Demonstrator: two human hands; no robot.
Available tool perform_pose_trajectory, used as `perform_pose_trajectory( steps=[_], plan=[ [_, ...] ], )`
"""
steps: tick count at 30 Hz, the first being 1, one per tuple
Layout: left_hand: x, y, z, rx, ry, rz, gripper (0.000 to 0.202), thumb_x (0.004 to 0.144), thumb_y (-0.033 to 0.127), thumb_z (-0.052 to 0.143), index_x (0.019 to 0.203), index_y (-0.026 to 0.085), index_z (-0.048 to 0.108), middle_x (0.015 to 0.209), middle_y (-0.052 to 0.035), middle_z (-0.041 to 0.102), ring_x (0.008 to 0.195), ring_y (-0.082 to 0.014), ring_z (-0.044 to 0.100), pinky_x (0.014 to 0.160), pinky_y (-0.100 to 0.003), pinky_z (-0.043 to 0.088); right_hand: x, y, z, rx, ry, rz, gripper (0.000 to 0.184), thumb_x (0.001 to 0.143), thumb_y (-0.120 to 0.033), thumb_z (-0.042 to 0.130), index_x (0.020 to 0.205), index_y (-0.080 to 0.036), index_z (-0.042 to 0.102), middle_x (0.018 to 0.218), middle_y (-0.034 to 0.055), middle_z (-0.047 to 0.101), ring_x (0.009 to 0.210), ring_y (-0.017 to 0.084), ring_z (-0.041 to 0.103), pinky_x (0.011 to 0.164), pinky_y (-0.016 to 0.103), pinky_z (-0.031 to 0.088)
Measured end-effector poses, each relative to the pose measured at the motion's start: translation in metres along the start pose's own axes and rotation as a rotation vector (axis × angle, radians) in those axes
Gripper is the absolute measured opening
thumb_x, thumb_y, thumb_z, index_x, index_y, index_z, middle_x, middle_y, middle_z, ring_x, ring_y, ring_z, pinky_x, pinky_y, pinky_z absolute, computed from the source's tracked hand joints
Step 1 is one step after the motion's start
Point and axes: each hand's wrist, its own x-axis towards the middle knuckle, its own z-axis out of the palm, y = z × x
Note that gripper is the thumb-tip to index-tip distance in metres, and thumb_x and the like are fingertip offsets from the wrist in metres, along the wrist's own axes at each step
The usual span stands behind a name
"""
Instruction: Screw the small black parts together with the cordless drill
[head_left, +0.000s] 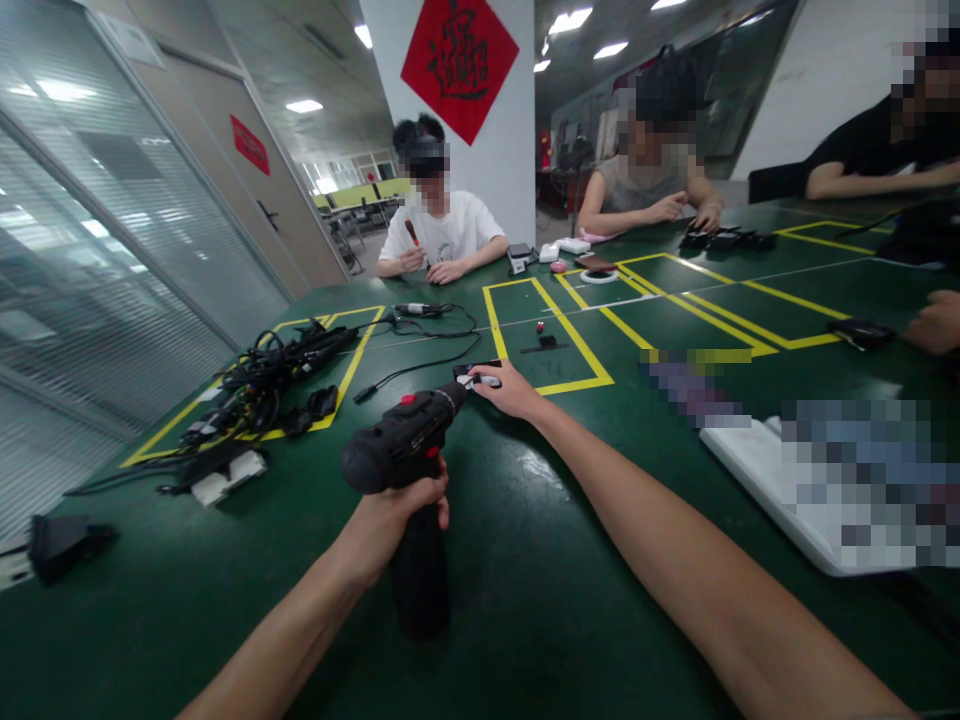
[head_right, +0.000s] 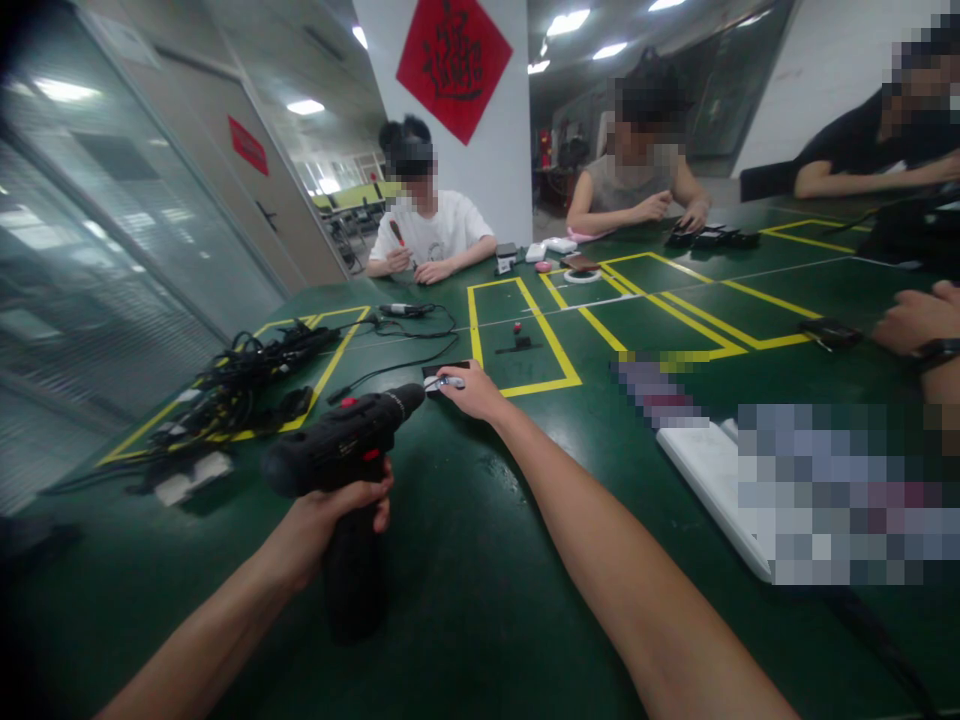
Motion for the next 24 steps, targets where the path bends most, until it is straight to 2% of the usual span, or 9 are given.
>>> perform_pose_trajectory(
  steps=[10,17,24],
  plan=[
    [-0.0008,0.0011,0.0,0.006,-0.002,-0.008,0.027,0.078,0.033,0.065,0.095,0.016,0.055,0.059,0.0008,0.061,0.059,-0.0143,0.053,0.063,-0.028,0.04,-0.0008,-0.0008,-0.0009,0.004,-0.005,-0.002,0.031,0.089,-0.031,0.062,0.119,-0.03,0.069,0.113,0.0053,0.051,0.102,0.02,0.058,0.097,0.035,0.044],
    [0.0013,-0.002,-0.0012,0.011,0.002,-0.01,0.026,0.078,0.033,0.064,0.096,0.016,0.054,0.058,0.0016,0.06,0.058,-0.0138,0.052,0.062,-0.027,0.039,0.0002,-0.0006,0.0,0.01,-0.001,-0.003,0.035,0.084,-0.021,0.063,0.118,-0.029,0.07,0.112,0.0046,0.051,0.1,0.019,0.057,0.098,0.033,0.043],
    [0.0016,-0.0032,-0.0019,-0.001,-0.005,-0.004,0.026,0.078,0.031,0.064,0.096,0.015,0.054,0.06,0.0012,0.06,0.059,-0.0139,0.054,0.062,-0.028,0.039,0.0012,0.0016,0.0014,0.011,0.004,0.006,0.039,0.081,-0.02,0.062,0.118,-0.029,0.07,0.11,0.0047,0.05,0.099,0.021,0.057,0.098,0.035,0.044]
  ],
)
